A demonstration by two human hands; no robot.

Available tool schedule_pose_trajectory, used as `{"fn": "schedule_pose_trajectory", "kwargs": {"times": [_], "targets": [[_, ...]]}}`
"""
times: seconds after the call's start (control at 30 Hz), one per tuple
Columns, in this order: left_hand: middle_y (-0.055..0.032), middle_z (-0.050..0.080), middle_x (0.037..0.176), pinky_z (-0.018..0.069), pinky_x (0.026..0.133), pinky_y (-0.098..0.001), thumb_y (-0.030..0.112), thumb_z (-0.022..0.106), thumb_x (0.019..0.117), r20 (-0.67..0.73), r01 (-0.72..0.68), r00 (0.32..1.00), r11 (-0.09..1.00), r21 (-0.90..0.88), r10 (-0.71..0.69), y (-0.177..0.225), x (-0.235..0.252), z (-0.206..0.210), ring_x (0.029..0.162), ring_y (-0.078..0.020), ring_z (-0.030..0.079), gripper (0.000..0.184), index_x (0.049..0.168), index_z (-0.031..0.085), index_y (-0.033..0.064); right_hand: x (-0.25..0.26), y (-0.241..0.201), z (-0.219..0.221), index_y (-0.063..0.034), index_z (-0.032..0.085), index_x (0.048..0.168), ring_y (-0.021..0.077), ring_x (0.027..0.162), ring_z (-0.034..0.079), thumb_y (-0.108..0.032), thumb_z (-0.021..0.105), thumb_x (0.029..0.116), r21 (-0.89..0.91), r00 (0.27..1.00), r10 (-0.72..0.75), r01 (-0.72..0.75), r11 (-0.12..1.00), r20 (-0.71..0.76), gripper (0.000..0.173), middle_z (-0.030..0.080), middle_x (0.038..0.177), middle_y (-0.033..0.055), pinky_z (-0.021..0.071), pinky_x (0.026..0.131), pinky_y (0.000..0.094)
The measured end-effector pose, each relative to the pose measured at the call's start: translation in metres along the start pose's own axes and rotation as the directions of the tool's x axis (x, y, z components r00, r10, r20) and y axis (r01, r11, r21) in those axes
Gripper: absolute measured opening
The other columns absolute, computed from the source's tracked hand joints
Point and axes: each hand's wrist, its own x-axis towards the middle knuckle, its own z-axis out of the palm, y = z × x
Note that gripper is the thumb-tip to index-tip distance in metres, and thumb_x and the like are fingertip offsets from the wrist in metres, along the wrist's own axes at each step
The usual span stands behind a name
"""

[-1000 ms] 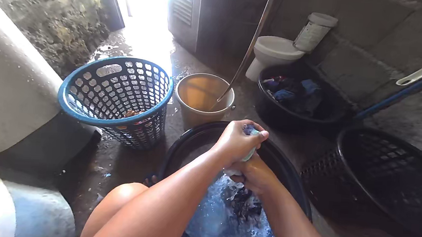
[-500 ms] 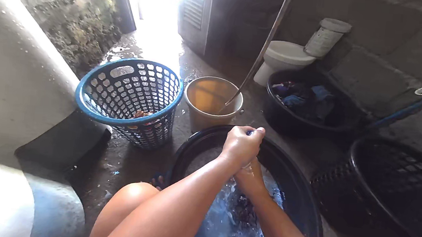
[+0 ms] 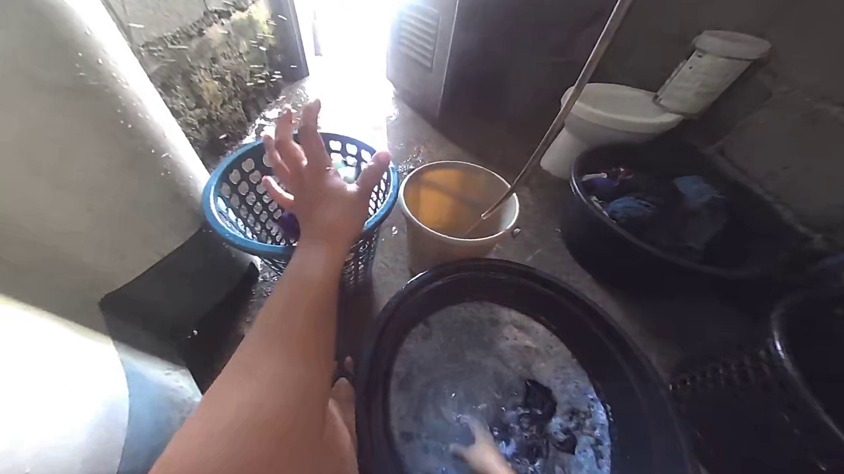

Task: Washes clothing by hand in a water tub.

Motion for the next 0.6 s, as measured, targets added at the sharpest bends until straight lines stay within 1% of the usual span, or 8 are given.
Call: {"fn": "schedule_pose_trajectory", "kwargs": {"times": [0.07, 0.17, 0.23, 0.27, 0.3, 0.37, 0.47, 0.6], "targets": [[-0.0166, 0.013, 0.170, 0.0074, 0.113, -0.0778, 0.066, 0.057, 0.0924, 0.054, 0.075, 0.996, 0.997, 0.000, -0.075, -0.003, -0.002, 0.000, 0.155, -0.0460, 0.005, 0.085, 0.161, 0.030, 0.0222, -0.004, 0.030, 0.024, -0.0019, 0.034, 0.157, 0.0414, 0.143, 0.045, -0.018, 0.069, 0.0961, -0.010, 0.995, 0.087, -0.086, 0.996, 0.050, 0.072, 0.045, 0.153, 0.0289, 0.0362, 0.118, 0.0557], [-0.0195, 0.021, 0.167, 0.0124, 0.114, -0.0748, 0.057, 0.054, 0.0994, 0.202, 0.161, 0.968, 0.986, -0.042, -0.150, -0.002, -0.004, -0.001, 0.153, -0.0444, 0.015, 0.070, 0.155, 0.042, 0.0158, 0.005, 0.040, 0.021, 0.0044, 0.055, 0.142, 0.0401, 0.137, 0.051, -0.021, 0.064, 0.0997, -0.034, 0.983, 0.160, -0.158, 0.987, 0.091, 0.050, 0.055, 0.143, 0.0288, 0.0386, 0.115, 0.0557], [-0.0209, 0.024, 0.164, 0.0209, 0.112, -0.0715, 0.055, 0.056, 0.0993, 0.283, 0.215, 0.940, 0.974, -0.067, -0.188, -0.002, -0.004, 0.004, 0.150, -0.0435, 0.024, 0.067, 0.150, 0.048, 0.0130, -0.007, 0.008, -0.013, 0.0037, 0.064, 0.128, 0.0339, 0.120, 0.062, -0.017, 0.062, 0.1012, 0.052, 0.994, 0.000, -0.006, 0.999, 0.110, 0.034, 0.065, 0.127, 0.0239, 0.0466, 0.106, 0.0514], [-0.0207, 0.025, 0.164, 0.0237, 0.112, -0.0702, 0.055, 0.058, 0.0983, 0.312, 0.236, 0.929, 0.968, -0.084, -0.199, -0.001, -0.004, 0.007, 0.149, -0.0423, 0.027, 0.067, 0.149, 0.048, 0.0135, -0.026, -0.016, -0.035, 0.0031, 0.067, 0.116, 0.0264, 0.101, 0.065, -0.012, 0.064, 0.0990, 0.151, 0.988, -0.122, 0.107, 0.983, 0.098, 0.024, 0.068, 0.110, 0.0180, 0.0517, 0.092, 0.0461], [-0.0214, 0.027, 0.163, 0.0257, 0.110, -0.0703, 0.053, 0.061, 0.0977, 0.339, 0.248, 0.920, 0.963, -0.109, -0.198, 0.001, -0.005, 0.010, 0.147, -0.0426, 0.030, 0.066, 0.149, 0.048, 0.0130, -0.049, -0.041, -0.059, 0.0010, 0.066, 0.105, 0.0180, 0.086, 0.062, -0.008, 0.065, 0.0958, 0.249, 0.963, -0.256, 0.230, 0.941, 0.080, 0.013, 0.066, 0.096, 0.0104, 0.0527, 0.080, 0.0393], [-0.0218, 0.031, 0.160, 0.0285, 0.109, -0.0707, 0.049, 0.064, 0.0975, 0.397, 0.266, 0.898, 0.953, -0.147, -0.189, 0.007, -0.008, 0.015, 0.145, -0.0423, 0.033, 0.064, 0.148, 0.050, 0.0120, -0.098, -0.080, -0.105, -0.0065, 0.066, 0.093, 0.0081, 0.078, 0.062, -0.007, 0.065, 0.0888, 0.390, 0.865, -0.501, 0.447, 0.805, 0.043, 0.004, 0.065, 0.084, -0.0011, 0.0550, 0.075, 0.0310], [-0.0219, 0.034, 0.157, 0.0302, 0.107, -0.0710, 0.044, 0.065, 0.0990, 0.499, 0.264, 0.852, 0.953, -0.150, -0.157, 0.021, -0.016, 0.022, 0.143, -0.0418, 0.036, 0.055, 0.142, 0.054, 0.0105, -0.140, -0.108, -0.148, -0.0104, 0.067, 0.101, 0.0068, 0.079, 0.066, -0.017, 0.068, 0.0873, 0.478, 0.736, -0.676, 0.582, 0.658, 0.036, 0.015, 0.069, 0.088, -0.0023, 0.0573, 0.073, 0.0271], [-0.0190, 0.037, 0.156, 0.0305, 0.107, -0.0695, 0.039, 0.065, 0.0999, 0.623, 0.186, 0.778, 0.977, -0.108, -0.079, 0.039, -0.028, 0.029, 0.141, -0.0382, 0.040, 0.046, 0.135, 0.060, 0.0100, -0.109, -0.106, -0.138, -0.0055, 0.059, 0.134, 0.0176, 0.094, 0.067, -0.010, 0.071, 0.0885, 0.331, 0.829, -0.560, 0.532, 0.780, -0.013, 0.047, 0.068, 0.113, 0.0120, 0.0573, 0.084, 0.0364]]}}
